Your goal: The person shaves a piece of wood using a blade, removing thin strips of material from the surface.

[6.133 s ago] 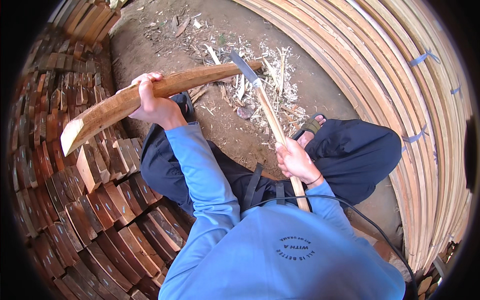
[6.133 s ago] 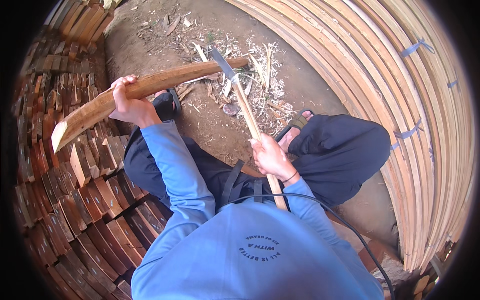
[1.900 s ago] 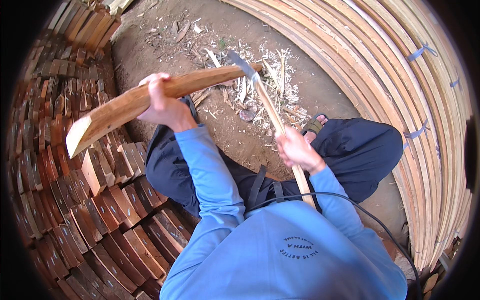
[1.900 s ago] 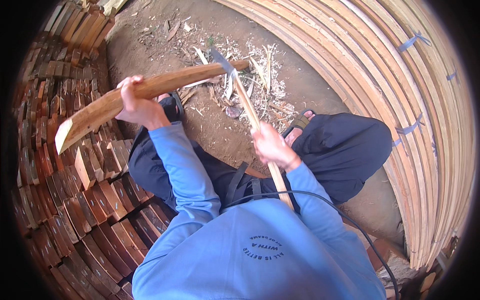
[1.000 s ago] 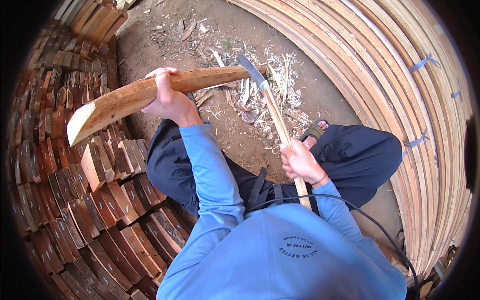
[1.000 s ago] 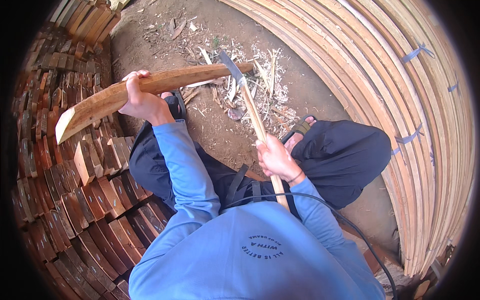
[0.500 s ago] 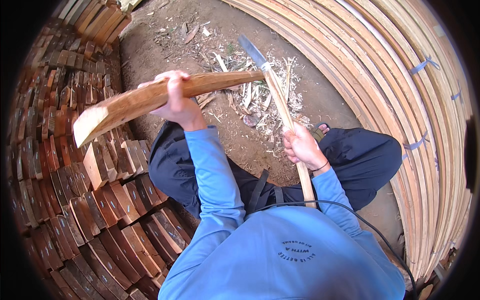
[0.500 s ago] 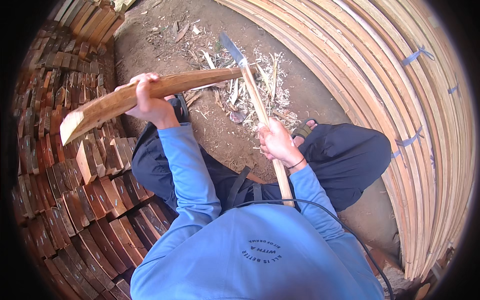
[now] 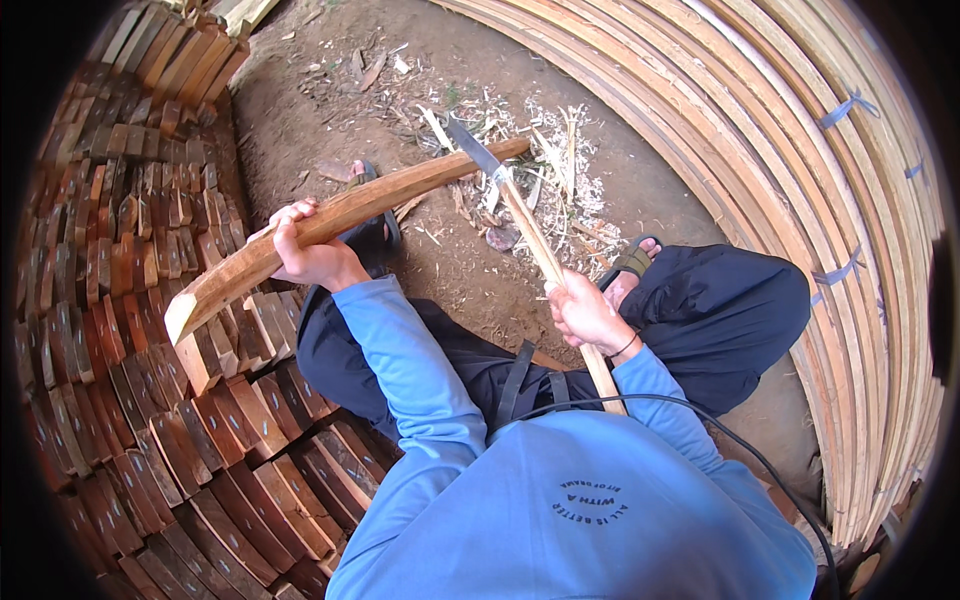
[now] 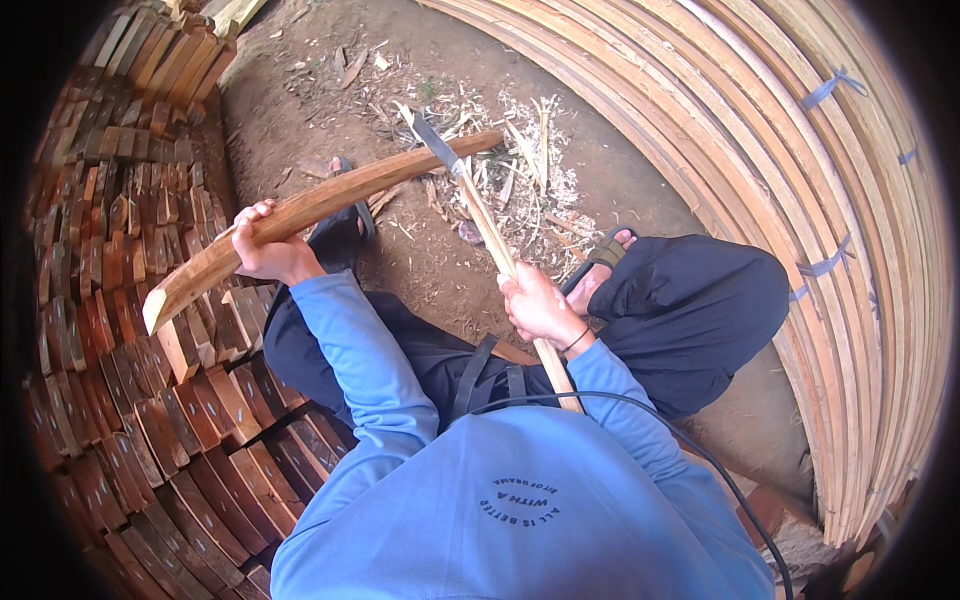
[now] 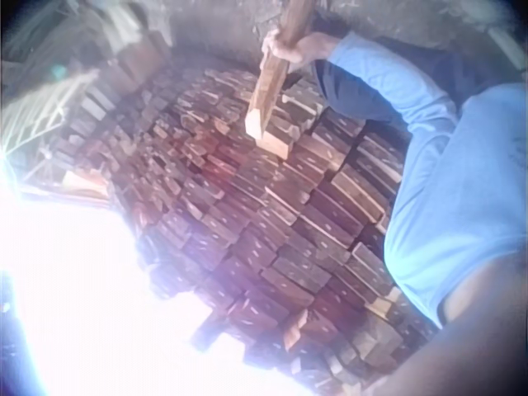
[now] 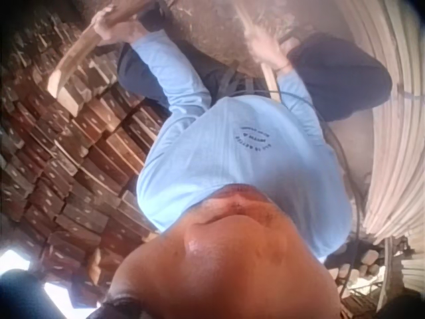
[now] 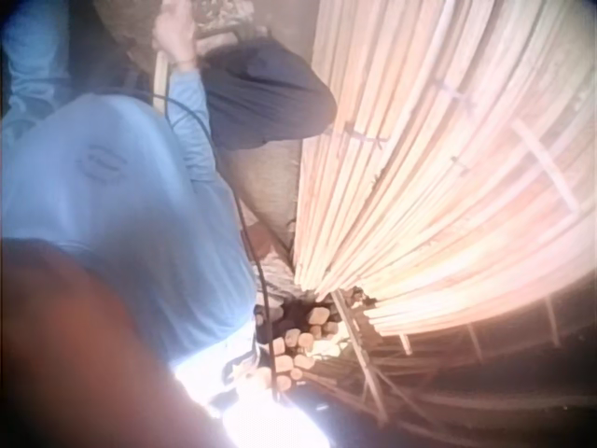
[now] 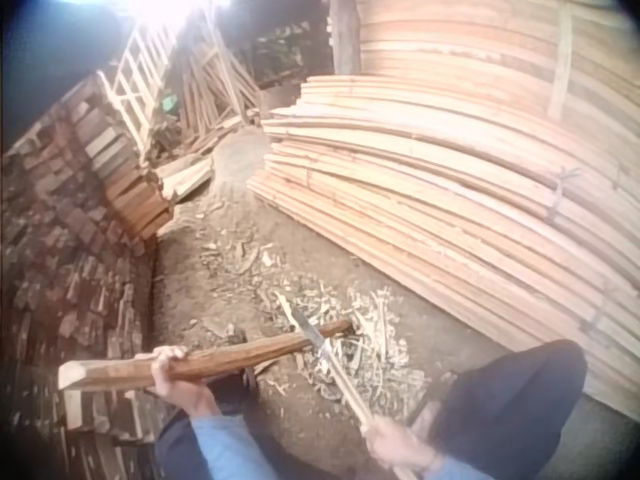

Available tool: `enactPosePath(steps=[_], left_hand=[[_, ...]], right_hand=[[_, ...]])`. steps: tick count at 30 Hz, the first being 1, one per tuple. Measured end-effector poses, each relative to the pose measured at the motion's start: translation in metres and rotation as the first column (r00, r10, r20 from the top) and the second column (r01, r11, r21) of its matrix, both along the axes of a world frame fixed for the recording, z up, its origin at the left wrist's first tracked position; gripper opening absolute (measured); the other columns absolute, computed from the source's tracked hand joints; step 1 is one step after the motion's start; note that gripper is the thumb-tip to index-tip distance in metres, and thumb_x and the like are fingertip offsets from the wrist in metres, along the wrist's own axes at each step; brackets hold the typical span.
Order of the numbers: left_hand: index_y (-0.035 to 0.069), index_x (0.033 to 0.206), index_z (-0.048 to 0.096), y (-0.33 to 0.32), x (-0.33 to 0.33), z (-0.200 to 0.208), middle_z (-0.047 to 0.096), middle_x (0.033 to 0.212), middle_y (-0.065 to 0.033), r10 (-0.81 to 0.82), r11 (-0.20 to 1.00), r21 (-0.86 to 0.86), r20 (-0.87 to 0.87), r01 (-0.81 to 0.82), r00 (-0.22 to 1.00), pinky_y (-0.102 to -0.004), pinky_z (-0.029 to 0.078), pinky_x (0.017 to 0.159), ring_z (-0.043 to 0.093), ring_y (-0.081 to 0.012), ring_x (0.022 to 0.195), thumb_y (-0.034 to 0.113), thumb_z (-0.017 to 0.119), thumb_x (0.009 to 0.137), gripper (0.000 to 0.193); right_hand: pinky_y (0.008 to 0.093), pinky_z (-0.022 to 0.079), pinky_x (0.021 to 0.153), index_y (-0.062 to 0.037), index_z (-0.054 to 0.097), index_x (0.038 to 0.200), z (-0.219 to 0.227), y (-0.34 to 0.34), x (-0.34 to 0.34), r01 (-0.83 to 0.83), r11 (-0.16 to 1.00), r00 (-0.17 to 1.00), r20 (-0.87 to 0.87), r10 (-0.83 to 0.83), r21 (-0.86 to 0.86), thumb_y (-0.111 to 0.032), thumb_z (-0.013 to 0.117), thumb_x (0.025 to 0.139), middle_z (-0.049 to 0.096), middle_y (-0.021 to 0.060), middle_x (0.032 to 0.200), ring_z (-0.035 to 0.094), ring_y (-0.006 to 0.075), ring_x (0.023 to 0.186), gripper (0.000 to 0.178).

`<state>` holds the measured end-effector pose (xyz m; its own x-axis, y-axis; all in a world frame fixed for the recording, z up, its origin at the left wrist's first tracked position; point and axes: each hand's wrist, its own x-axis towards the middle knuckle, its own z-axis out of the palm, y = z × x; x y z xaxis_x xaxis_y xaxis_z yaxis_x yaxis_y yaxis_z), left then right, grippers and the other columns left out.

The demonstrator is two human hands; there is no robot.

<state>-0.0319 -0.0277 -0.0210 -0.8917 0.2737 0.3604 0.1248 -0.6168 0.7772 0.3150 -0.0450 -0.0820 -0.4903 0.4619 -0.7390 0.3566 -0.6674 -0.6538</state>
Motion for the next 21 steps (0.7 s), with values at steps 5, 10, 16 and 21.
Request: enactPosePath(steps=[5, 10, 16, 21], left_hand=[[0.004, 0.076, 0.055, 0.0, 0.0, -0.001, 0.055, 0.074, -0.0085, 0.007, 1.0, -0.01, 0.005, -0.007, 1.0, -0.0398, 0.052, 0.075, 0.056, -0.0217, 0.07, 0.014, 0.056, 0.077, 0.01], [0.004, 0.077, 0.055, -0.001, -0.006, -0.006, 0.054, 0.075, -0.0086, 0.0, 0.999, -0.037, 0.015, 0.001, 1.0, -0.0394, 0.052, 0.077, 0.056, -0.0215, 0.072, 0.016, 0.055, 0.079, 0.012], [0.004, 0.078, 0.054, -0.001, -0.003, -0.005, 0.053, 0.076, -0.0084, 0.003, 0.999, -0.036, 0.005, -0.003, 1.0, -0.0392, 0.051, 0.078, 0.056, -0.0213, 0.073, 0.016, 0.055, 0.079, 0.012], [0.004, 0.078, 0.054, 0.0, -0.001, -0.003, 0.054, 0.076, -0.0084, 0.005, 0.999, -0.033, 0.0, -0.005, 1.0, -0.0392, 0.051, 0.078, 0.056, -0.0212, 0.073, 0.016, 0.056, 0.079, 0.012]], right_hand=[[0.0277, 0.04, 0.036, -0.0077, 0.05, 0.103, 0.004, -0.002, 0.001, 0.036, 0.999, 0.999, 0.01, -0.036, -0.023, -0.022, 0.049, 0.107, 0.048, -0.0022, 0.066, 0.047, 0.0082, 0.045, 0.015], [0.0271, 0.038, 0.035, -0.0091, 0.049, 0.103, -0.001, -0.002, 0.005, 0.071, 0.996, 0.997, -0.014, -0.072, -0.058, -0.021, 0.049, 0.107, 0.047, -0.0027, 0.066, 0.044, 0.0075, 0.044, 0.013], [0.0262, 0.037, 0.035, -0.0103, 0.049, 0.105, 0.0, -0.005, 0.001, 0.06, 0.994, 0.997, -0.042, -0.064, -0.091, -0.019, 0.048, 0.107, 0.046, -0.0031, 0.066, 0.043, 0.0066, 0.044, 0.009], [0.0265, 0.037, 0.035, -0.0098, 0.049, 0.106, 0.005, -0.003, 0.002, 0.053, 0.992, 0.996, -0.061, -0.06, -0.114, -0.018, 0.048, 0.107, 0.046, -0.0031, 0.066, 0.044, 0.0068, 0.045, 0.008]])
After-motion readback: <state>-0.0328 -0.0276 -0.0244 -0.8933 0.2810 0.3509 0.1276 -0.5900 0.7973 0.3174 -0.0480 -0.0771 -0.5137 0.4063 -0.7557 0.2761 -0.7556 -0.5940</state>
